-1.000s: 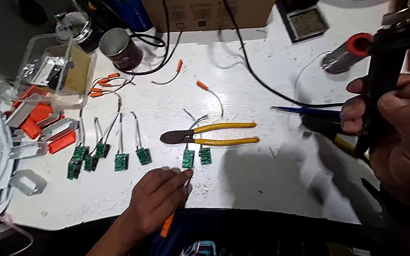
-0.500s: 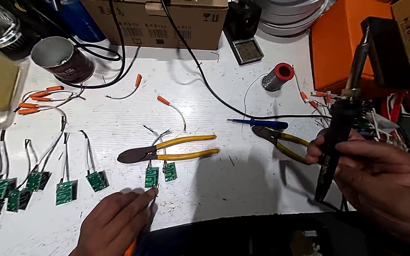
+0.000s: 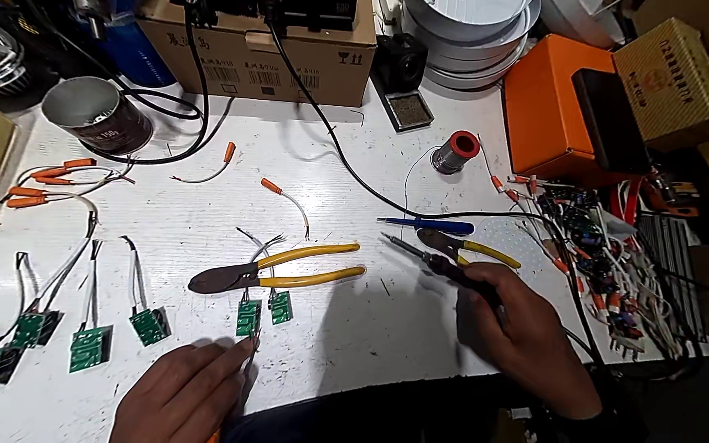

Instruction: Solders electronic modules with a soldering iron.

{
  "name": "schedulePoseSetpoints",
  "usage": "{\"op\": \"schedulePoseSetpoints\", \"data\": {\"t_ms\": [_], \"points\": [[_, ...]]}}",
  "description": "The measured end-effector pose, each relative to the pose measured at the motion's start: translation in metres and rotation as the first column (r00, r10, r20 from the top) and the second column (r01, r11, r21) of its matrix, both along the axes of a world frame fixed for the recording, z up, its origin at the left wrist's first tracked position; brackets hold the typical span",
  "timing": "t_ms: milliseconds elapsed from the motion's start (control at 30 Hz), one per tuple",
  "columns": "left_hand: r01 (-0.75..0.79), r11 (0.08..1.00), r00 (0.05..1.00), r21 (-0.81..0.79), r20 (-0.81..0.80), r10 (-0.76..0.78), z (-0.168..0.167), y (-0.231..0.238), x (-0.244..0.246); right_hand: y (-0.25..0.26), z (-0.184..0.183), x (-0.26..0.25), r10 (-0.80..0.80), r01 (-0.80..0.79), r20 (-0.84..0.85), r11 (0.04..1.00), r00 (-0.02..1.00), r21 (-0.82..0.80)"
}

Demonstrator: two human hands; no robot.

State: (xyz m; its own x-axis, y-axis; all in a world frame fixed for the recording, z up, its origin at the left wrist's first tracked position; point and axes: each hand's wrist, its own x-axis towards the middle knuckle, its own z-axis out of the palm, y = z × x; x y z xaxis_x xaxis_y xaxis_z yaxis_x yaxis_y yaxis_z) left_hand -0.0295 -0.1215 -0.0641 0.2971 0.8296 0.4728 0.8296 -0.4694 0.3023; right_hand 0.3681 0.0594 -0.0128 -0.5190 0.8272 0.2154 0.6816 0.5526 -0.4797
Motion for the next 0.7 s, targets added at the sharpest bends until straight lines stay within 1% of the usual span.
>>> {"op": "schedulePoseSetpoints", "data": {"t_ms": [67,167,367,700], "points": [[-0.002,1.000,1.000,-0.003,0.003,0.002,0.000,-0.001,0.000,-0.010,-0.005,0.006,-0.010,0.004,0.070,0.996,0.998,0.091],[0.005,1.000,1.000,-0.005,-0.004,-0.005,0.000,-0.001,0.000,-0.022,-0.012,0.016,-0.043,0.031,0.079,0.988,0.996,0.153],[0.013,1.000,1.000,-0.016,-0.010,-0.014,0.001,-0.002,-0.002,-0.038,-0.013,0.025,-0.129,0.117,0.045,0.970,0.991,0.211],[0.014,1.000,1.000,-0.012,-0.008,-0.014,0.001,-0.002,-0.002,-0.035,-0.011,0.028,-0.125,0.109,0.051,0.964,0.991,0.241]]}}
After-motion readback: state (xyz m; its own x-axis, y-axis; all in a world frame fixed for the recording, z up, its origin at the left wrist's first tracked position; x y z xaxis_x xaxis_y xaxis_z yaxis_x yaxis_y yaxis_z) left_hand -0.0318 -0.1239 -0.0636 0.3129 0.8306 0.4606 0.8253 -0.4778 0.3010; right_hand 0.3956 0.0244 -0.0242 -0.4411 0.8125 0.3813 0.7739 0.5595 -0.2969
